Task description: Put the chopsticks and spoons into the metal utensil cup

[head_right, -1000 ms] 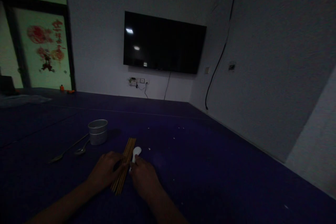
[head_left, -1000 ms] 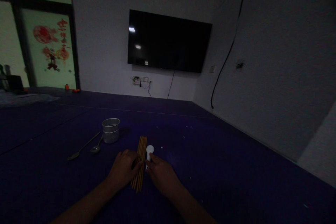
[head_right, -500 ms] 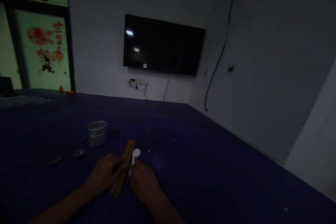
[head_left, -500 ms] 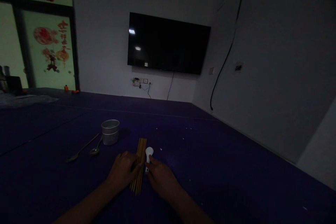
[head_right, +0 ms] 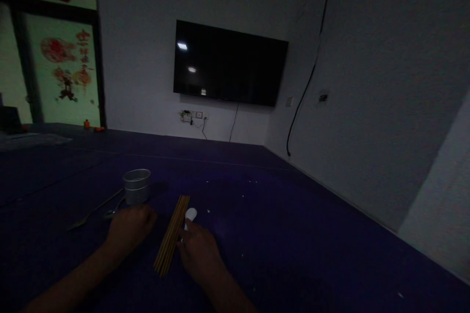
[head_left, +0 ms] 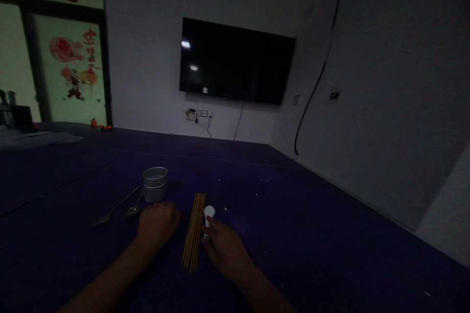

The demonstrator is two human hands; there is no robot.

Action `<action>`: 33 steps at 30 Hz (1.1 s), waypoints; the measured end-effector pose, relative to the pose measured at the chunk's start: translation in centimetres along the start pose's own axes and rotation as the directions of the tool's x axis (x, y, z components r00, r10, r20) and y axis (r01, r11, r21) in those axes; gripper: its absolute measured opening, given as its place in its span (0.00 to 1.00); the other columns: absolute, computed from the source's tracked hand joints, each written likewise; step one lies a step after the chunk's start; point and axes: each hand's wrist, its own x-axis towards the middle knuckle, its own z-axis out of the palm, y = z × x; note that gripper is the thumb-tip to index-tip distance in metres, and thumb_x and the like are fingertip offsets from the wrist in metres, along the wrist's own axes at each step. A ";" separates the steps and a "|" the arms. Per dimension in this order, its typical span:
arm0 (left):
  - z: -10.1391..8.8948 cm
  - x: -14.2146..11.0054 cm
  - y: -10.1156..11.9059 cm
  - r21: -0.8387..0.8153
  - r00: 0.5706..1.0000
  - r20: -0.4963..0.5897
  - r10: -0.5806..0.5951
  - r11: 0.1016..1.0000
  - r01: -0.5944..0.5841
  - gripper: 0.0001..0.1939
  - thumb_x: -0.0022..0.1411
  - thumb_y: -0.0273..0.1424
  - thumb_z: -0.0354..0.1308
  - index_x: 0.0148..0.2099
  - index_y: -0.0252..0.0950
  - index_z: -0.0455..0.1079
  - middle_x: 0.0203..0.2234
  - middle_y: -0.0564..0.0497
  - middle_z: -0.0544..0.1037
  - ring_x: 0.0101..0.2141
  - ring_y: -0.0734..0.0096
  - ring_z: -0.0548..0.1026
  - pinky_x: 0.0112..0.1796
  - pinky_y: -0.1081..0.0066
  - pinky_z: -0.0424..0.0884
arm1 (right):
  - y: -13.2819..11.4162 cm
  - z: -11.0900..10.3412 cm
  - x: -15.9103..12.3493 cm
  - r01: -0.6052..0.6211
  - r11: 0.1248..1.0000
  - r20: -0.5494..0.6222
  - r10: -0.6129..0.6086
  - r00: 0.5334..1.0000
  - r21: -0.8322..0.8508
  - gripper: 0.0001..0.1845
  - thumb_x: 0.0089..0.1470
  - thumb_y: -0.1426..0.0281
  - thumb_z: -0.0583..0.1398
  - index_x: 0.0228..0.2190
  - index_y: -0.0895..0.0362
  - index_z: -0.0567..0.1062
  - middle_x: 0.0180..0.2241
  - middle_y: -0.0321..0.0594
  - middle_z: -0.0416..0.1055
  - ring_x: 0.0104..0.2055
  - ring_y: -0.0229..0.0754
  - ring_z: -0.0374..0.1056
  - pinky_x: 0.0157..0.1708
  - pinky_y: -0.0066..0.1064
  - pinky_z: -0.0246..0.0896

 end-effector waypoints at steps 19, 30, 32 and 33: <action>0.7 1.8 -7.1 0.073 0.912 0.124 -0.390 0.921 0.383 0.23 0.64 0.39 0.41 0.46 0.26 0.67 0.38 0.31 0.76 0.39 0.46 0.74 0.34 0.60 0.67 | -0.2 0.0 -0.1 0.002 0.998 0.005 -0.002 1.000 0.059 0.16 0.58 0.70 0.52 0.47 0.53 0.73 0.53 0.42 0.66 0.52 0.46 0.64 0.51 0.38 0.59; 1.4 2.2 -7.9 0.059 0.915 0.141 -0.379 0.925 0.374 0.17 0.63 0.25 0.37 0.39 0.27 0.69 0.34 0.34 0.78 0.33 0.54 0.77 0.31 0.65 0.66 | -0.3 -0.1 0.0 -0.006 0.997 0.007 0.006 1.000 0.076 0.16 0.59 0.71 0.50 0.44 0.52 0.74 0.49 0.40 0.70 0.50 0.43 0.66 0.50 0.35 0.59; 1.2 2.3 -8.1 0.050 0.909 0.137 -0.395 0.919 0.392 0.18 0.63 0.25 0.37 0.38 0.27 0.69 0.33 0.33 0.78 0.33 0.54 0.77 0.30 0.65 0.66 | -0.3 -0.1 0.0 -0.007 0.997 0.009 0.006 1.000 0.075 0.16 0.59 0.71 0.50 0.44 0.52 0.74 0.49 0.39 0.70 0.49 0.42 0.66 0.50 0.35 0.59; 1.0 2.3 -8.1 0.048 0.906 0.130 -0.402 0.915 0.400 0.18 0.63 0.25 0.37 0.39 0.26 0.69 0.33 0.33 0.78 0.33 0.54 0.77 0.30 0.65 0.66 | -0.2 0.0 0.1 -0.008 0.997 0.004 0.008 1.000 0.071 0.16 0.59 0.71 0.51 0.44 0.52 0.73 0.50 0.39 0.69 0.49 0.43 0.66 0.50 0.35 0.59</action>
